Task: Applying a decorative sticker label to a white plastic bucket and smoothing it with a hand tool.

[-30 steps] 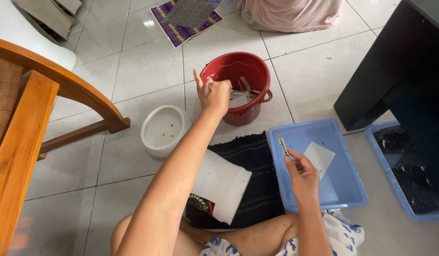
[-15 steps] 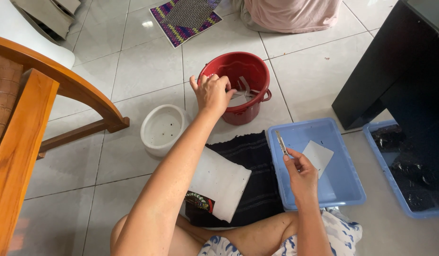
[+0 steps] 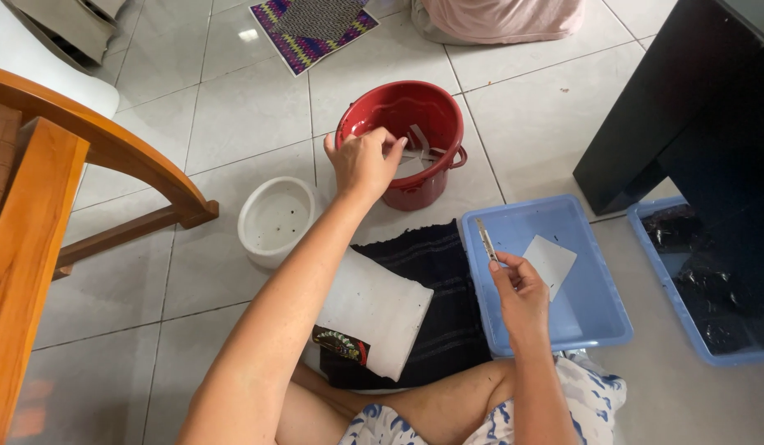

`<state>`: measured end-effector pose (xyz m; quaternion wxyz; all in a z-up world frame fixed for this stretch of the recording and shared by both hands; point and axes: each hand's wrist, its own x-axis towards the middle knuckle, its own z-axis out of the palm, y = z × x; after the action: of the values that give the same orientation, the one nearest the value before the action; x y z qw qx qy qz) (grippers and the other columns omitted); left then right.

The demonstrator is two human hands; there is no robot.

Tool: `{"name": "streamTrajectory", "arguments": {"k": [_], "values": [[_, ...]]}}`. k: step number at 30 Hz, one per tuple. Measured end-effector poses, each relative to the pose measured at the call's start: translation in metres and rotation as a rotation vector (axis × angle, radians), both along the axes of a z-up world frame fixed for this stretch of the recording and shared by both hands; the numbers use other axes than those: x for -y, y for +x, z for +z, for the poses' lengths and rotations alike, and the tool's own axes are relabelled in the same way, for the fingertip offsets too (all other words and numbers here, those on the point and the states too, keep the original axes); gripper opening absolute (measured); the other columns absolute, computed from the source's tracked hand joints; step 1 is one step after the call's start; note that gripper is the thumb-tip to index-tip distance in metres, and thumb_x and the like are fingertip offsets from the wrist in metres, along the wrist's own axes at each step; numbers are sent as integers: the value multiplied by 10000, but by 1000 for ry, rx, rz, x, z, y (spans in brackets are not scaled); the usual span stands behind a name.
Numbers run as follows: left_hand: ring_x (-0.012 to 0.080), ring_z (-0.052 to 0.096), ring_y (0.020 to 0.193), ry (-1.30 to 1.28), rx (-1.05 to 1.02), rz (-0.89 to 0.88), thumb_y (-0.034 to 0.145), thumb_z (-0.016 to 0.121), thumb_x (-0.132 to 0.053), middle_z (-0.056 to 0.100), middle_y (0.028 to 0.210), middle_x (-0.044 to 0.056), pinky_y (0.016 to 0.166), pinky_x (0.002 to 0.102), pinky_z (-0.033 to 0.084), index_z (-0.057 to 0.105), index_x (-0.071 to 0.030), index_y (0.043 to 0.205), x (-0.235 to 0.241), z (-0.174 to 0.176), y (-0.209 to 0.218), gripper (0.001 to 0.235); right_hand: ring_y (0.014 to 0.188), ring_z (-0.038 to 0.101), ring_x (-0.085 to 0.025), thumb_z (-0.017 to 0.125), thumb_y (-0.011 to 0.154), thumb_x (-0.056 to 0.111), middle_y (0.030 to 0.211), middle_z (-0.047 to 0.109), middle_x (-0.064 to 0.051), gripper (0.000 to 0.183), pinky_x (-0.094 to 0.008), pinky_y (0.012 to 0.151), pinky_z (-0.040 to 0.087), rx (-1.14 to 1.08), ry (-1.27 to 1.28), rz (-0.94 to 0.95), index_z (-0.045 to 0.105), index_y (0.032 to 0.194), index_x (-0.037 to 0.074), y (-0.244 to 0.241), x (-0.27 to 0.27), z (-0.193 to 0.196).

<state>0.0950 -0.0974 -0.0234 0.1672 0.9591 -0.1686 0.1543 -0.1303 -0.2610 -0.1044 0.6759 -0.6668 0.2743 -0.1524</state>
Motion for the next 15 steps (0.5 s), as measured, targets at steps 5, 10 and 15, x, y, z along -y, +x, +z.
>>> {"name": "streamTrajectory", "arguments": {"k": [5, 10, 15], "values": [[306, 563, 941, -140, 170, -301, 824, 612, -120, 548, 965, 81, 848, 435, 446, 542, -119, 1127, 32, -20, -6, 312, 662, 462, -109, 639, 887, 153, 695, 556, -65, 150, -259, 595, 412, -17, 73, -84, 666, 1014, 76, -3, -3, 8], [363, 556, 993, -372, -54, -498, 825, 504, 15, 500, 1043, 131, 872, 424, 480, 482, -54, 1197, 94, -38, -48, 378, 752, 476, -92, 609, 907, 167, 774, 545, -60, 184, -227, 657, 427, -22, 143, -261, 618, 1044, 45, -7, 6, 14], [298, 366, 1276, -358, -560, -259, 891, 426, -88, 354, 1362, 196, 1074, 364, 282, 334, 26, 1342, 155, -90, -18, 474, 730, 455, -69, 507, 872, 168, 719, 390, 50, 247, -251, 700, 409, -138, 297, -382, 584, 1104, 131, 2, 21, 14]]}}
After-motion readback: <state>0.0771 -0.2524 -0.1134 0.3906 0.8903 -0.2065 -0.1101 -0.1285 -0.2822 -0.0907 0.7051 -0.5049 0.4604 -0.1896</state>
